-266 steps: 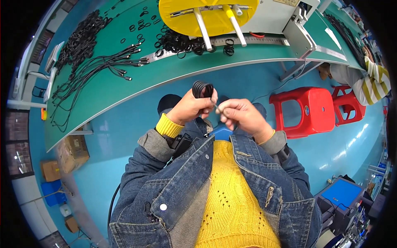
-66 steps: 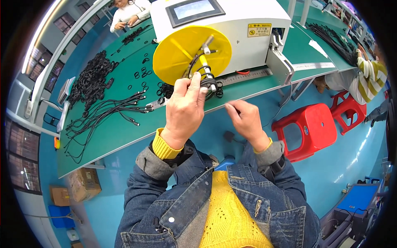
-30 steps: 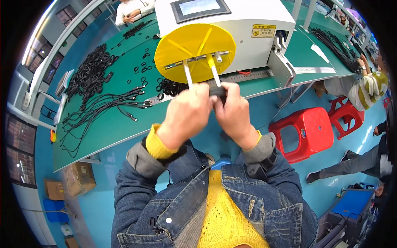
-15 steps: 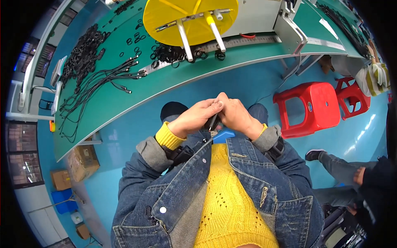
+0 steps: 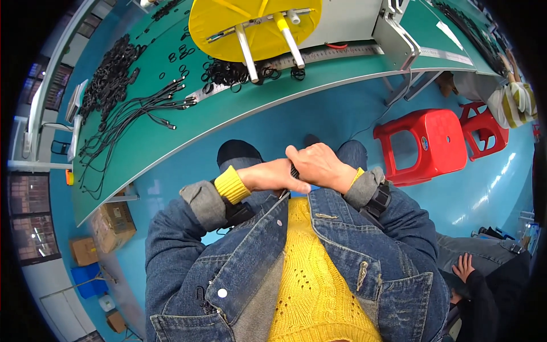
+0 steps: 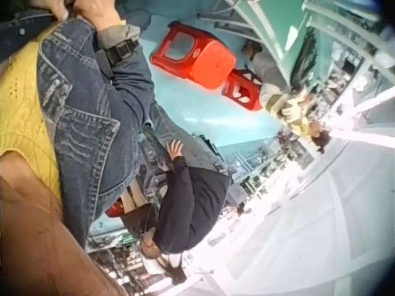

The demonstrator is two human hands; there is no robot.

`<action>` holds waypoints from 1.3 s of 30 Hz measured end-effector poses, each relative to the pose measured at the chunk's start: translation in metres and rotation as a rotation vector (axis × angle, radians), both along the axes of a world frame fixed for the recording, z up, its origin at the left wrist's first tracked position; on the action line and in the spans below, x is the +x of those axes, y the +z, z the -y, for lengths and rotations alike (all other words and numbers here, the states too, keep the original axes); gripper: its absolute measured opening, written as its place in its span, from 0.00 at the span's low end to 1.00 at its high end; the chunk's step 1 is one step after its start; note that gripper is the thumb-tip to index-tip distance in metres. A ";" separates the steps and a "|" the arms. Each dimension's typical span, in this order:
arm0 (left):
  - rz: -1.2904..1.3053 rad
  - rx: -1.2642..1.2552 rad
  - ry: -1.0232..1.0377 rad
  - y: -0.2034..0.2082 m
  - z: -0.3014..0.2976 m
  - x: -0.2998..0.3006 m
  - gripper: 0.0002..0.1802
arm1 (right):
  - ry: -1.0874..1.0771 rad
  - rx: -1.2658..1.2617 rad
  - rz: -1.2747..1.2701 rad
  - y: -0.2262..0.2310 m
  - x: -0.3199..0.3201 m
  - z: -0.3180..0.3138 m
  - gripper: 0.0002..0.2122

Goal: The person picks up a cable, winds it around the pegs of a machine, and removes the coiled cable. They then pick up a tie from the table, wrap it around the coiled cable, and place the secured cable back onto the table.

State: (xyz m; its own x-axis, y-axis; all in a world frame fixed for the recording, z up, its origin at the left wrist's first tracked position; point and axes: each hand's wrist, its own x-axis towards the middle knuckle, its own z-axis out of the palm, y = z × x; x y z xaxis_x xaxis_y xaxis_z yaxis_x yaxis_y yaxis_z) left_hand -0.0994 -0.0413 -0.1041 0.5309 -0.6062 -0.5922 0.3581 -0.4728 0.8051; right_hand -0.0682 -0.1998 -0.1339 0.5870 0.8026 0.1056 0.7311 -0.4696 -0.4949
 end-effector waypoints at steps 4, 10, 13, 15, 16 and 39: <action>0.429 -0.150 0.202 -0.008 -0.004 -0.019 0.13 | -0.080 0.414 -0.144 -0.006 -0.004 -0.009 0.09; 0.052 0.162 0.154 -0.009 -0.011 0.001 0.11 | -0.165 0.540 -0.316 -0.028 -0.005 -0.017 0.07; -0.016 0.116 0.211 -0.034 -0.023 -0.003 0.12 | -0.140 0.310 -0.317 -0.038 -0.001 -0.033 0.10; 0.170 0.161 0.257 -0.045 -0.033 -0.017 0.24 | -0.028 0.251 -0.340 -0.025 -0.002 -0.039 0.10; 0.068 0.276 0.265 -0.011 -0.019 -0.018 0.26 | 0.014 0.295 -0.335 -0.037 -0.002 -0.041 0.09; -0.026 -0.330 0.804 -0.024 -0.037 -0.033 0.07 | -0.465 0.680 0.274 0.021 0.128 0.010 0.06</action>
